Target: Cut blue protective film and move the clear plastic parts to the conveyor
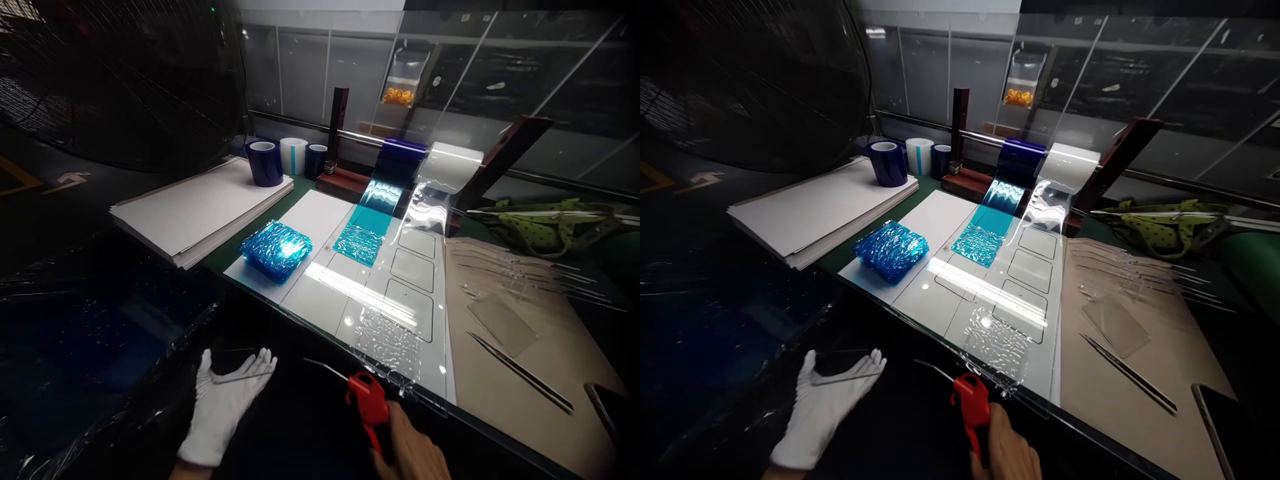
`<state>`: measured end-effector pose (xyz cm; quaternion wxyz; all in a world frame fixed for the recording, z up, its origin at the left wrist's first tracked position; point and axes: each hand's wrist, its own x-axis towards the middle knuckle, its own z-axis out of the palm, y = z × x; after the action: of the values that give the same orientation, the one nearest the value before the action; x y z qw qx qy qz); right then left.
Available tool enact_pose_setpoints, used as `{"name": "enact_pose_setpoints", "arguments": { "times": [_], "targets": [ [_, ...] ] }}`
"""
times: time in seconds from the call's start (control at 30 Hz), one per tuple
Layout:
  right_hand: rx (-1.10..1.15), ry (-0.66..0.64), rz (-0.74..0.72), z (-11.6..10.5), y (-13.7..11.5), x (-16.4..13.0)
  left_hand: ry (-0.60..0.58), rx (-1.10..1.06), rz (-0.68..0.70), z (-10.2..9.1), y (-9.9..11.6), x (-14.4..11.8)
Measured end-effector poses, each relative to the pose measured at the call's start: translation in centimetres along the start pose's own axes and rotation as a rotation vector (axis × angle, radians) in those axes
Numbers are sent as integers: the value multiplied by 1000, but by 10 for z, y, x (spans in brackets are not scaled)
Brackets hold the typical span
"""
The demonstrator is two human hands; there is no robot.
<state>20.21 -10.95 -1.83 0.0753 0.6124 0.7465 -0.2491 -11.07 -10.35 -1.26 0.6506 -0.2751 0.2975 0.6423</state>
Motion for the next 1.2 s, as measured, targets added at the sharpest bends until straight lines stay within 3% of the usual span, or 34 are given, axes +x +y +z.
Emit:
{"name": "enact_pose_setpoints", "arguments": {
  "times": [0.1, 0.23, 0.37, 0.47, 0.6, 0.8, 0.97, 1.07, 1.2],
  "targets": [
    [17, -108, -23, 12, -13, 33, -171, 81, -62, 6, -3, -22],
    [81, -87, -97, -3, -35, 39, -403, 233, -374, 25, -20, -43],
    [171, 251, -395, -54, -33, 7, -571, 359, -503, 45, -42, -43],
    [90, 501, -603, -85, -38, -4, -600, 426, -551, 59, -60, -40],
    [-29, 536, -704, -98, -55, 12, -597, 461, -623, 76, -84, -36],
    [5, 515, -649, -102, -52, 33, -603, 420, -735, 94, -112, -18],
    [-17, 548, -608, -127, -27, 41, -598, 387, -763, 121, -136, -4],
    [-69, 585, -482, -150, -7, 52, -488, 437, -747, 130, -144, 3],
    [-191, 627, -283, -172, 21, 81, -408, 488, -781, 121, -143, 15]
  ]
}}
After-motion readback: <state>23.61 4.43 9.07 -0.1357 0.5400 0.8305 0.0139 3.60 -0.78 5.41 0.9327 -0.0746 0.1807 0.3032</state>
